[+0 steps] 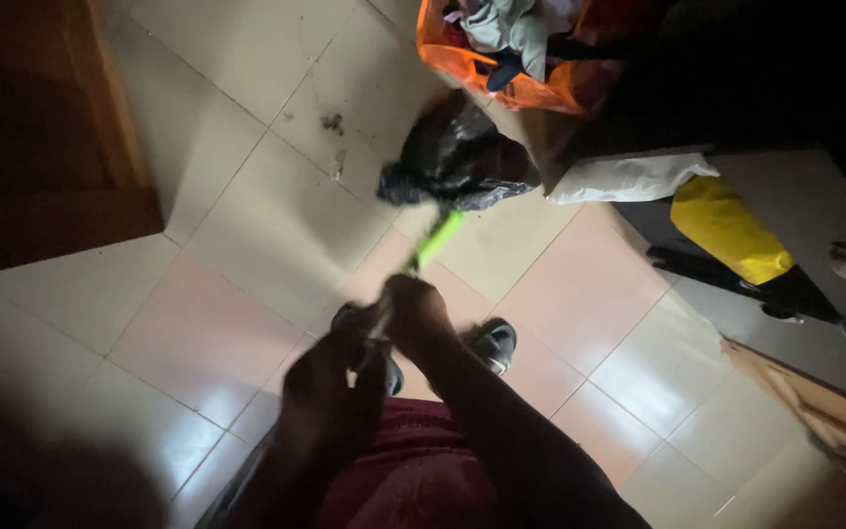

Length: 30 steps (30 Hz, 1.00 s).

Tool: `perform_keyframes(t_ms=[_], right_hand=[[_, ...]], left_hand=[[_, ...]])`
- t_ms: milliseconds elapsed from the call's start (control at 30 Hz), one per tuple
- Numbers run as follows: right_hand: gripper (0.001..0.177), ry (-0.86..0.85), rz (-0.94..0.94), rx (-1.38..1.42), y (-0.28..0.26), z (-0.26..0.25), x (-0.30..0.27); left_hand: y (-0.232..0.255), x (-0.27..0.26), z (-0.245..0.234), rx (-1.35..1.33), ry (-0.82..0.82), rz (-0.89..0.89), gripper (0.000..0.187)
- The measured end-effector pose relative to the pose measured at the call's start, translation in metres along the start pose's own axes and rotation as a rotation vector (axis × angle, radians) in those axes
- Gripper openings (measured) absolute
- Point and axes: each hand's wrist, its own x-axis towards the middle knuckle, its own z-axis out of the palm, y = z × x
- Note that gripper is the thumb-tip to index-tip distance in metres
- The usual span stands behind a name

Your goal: The recorder ties a plastic bag, puts it into a drawer, and then assembles a green floor mop by screwing the handle into the head.

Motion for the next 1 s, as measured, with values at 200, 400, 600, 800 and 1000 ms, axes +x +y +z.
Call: perform_keyframes(t_ms=[200,400,600,800,1000], right_hand=[[0.023,0.137,0.945,1.167,0.174,0.044,-0.034],[0.027,0.368,0.816,1.613,0.231,-0.009,-0.012],[0.024,0.256,0.712,1.167,0.232,0.016,0.06],[0.019,0.054,0.32,0.753,0.107,0.0,0.118],[0.013,0.031,-0.052,-0.121,0.019,-0.018,0.112]], left_hand=[[-0.062,0.034,0.113,-0.134,-0.009,0.325,0.036],[-0.056,0.071,0.172,-0.058,0.012,0.651,0.031],[-0.041,0.102,0.148,0.052,0.034,0.546,0.051],[-0.004,0.09,0.075,0.136,0.136,0.119,0.041],[0.015,0.042,0.029,0.102,0.301,0.193,0.044]])
